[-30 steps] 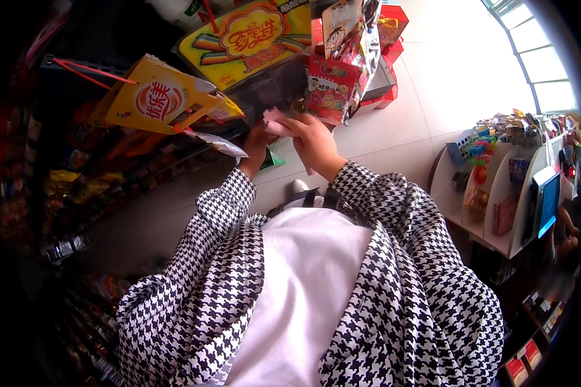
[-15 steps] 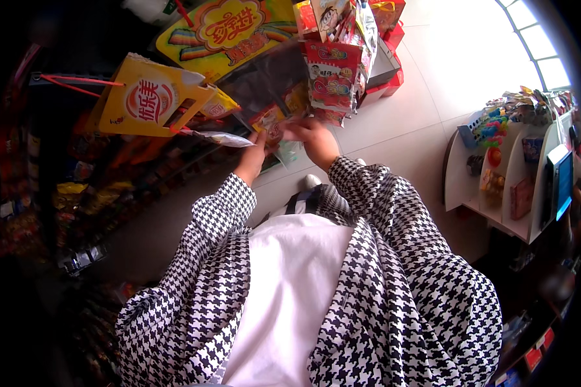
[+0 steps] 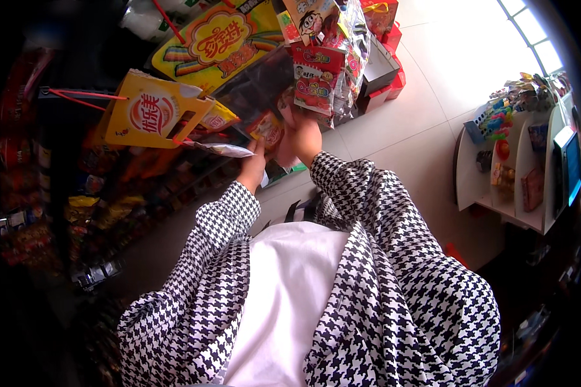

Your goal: The person organizes instant noodle cups on a shelf, stacking them vertically. They then move to a lower rack to arrange hanging snack packets, picking them up, inspecting them, and placing them back in a neat row.

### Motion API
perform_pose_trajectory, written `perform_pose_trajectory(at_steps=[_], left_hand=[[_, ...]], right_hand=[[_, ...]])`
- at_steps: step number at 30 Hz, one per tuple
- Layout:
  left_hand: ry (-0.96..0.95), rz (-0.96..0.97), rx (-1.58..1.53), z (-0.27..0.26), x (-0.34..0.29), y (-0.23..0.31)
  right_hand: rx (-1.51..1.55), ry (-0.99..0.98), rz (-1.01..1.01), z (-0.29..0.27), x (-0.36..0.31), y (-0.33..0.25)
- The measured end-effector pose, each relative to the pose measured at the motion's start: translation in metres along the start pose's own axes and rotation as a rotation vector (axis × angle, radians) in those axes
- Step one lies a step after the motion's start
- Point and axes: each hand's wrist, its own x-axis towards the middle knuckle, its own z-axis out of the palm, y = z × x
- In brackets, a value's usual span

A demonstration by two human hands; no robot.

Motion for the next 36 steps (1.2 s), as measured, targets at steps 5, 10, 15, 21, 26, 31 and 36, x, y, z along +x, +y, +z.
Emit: perform_pose_trajectory(at_steps=[5,10,15,21,26,31,36], left_hand=[[-0.017,0.006,-0.076,0.0,0.002,0.001],[0.079,0.097,0.113,-0.002,0.014,-0.011],[0.127,0.063,0.374,0.019,-0.007,0.044],[0.142,0.118,-0.03,-0.002,0.005,0.006],[0.127,-0.258,-0.17,-0.034,0.011,-0.027],[-0.048,-0.343,-0.34,0.004,-0.027,0.007],[-0.089,-0.151,-0.296,0.039,-0.025,0.04]], right_hand=[[-0.181,-0.292,0.126,-0.02,-0.018,0.029],[-0.208,-0.3,0.115,-0.057,-0.034,0.012],[-0.259,-0.199,0.047,-0.1,-0.037,0.013],[-0.143,-0.152,0.127,-0.148,-0.024,0.01],[-0.019,-0.132,0.227,-0.136,-0.012,0.041],[-0.041,-0.144,0.32,-0.141,0.014,0.03],[0.259,-0.1,0.444,-0.146,0.047,0.034]])
